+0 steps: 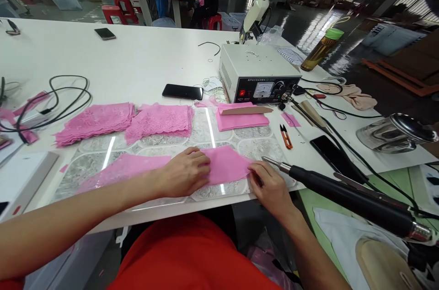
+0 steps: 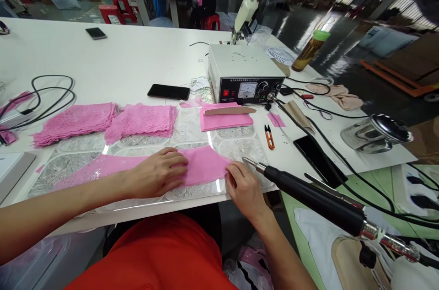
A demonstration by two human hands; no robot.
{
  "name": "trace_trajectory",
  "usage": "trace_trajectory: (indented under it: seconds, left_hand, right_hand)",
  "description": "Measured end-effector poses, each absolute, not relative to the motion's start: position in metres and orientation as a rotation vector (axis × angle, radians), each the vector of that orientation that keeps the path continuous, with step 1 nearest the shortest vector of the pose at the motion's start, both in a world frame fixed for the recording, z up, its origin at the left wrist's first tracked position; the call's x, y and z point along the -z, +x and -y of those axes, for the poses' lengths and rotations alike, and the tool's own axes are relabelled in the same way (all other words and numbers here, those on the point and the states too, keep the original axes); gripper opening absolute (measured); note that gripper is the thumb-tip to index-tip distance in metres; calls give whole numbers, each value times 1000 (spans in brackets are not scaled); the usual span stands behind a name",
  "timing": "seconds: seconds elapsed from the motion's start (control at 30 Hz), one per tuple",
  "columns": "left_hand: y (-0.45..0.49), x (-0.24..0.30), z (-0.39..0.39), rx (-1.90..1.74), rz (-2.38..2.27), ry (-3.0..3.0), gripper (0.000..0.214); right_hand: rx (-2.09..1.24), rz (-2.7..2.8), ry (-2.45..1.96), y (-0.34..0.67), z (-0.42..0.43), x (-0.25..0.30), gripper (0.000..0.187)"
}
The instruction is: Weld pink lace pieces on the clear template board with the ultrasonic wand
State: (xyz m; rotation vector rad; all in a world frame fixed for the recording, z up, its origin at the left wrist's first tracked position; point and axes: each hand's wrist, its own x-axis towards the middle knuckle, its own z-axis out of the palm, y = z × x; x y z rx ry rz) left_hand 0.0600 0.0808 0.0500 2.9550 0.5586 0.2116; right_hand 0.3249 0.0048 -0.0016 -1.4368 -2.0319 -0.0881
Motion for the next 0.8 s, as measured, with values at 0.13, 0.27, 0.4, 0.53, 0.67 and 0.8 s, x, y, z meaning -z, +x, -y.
trace_trajectory:
  seconds: [0.13,0.27,0.4,0.53,0.67,0.8]
  left_hand:
    - [94,-48,-81,-184,-671,2938,18]
    - [136,-42,-84,-161,-737,2837,17]
    - [160,-33,-89,-163,-761,2799,21]
    - [166,-28,-91,-148,-771,2757,10]
    - [164,-30,-92,-147,-822,2694,13]
    - [161,-32,-95,-162,-878,2621,10]
  right_hand:
    - [62,2034,-1431,326,-3,-1,18]
    - [54,2049,-1475,329,2,0,19]
    - [81,2044,-1489,332,7,3,21]
    - [109,2028,-1507,332,11,7,24]
    - [123,2028,-1513,331,12,8,23]
    - [132,2033,-1513,331,12,8,22]
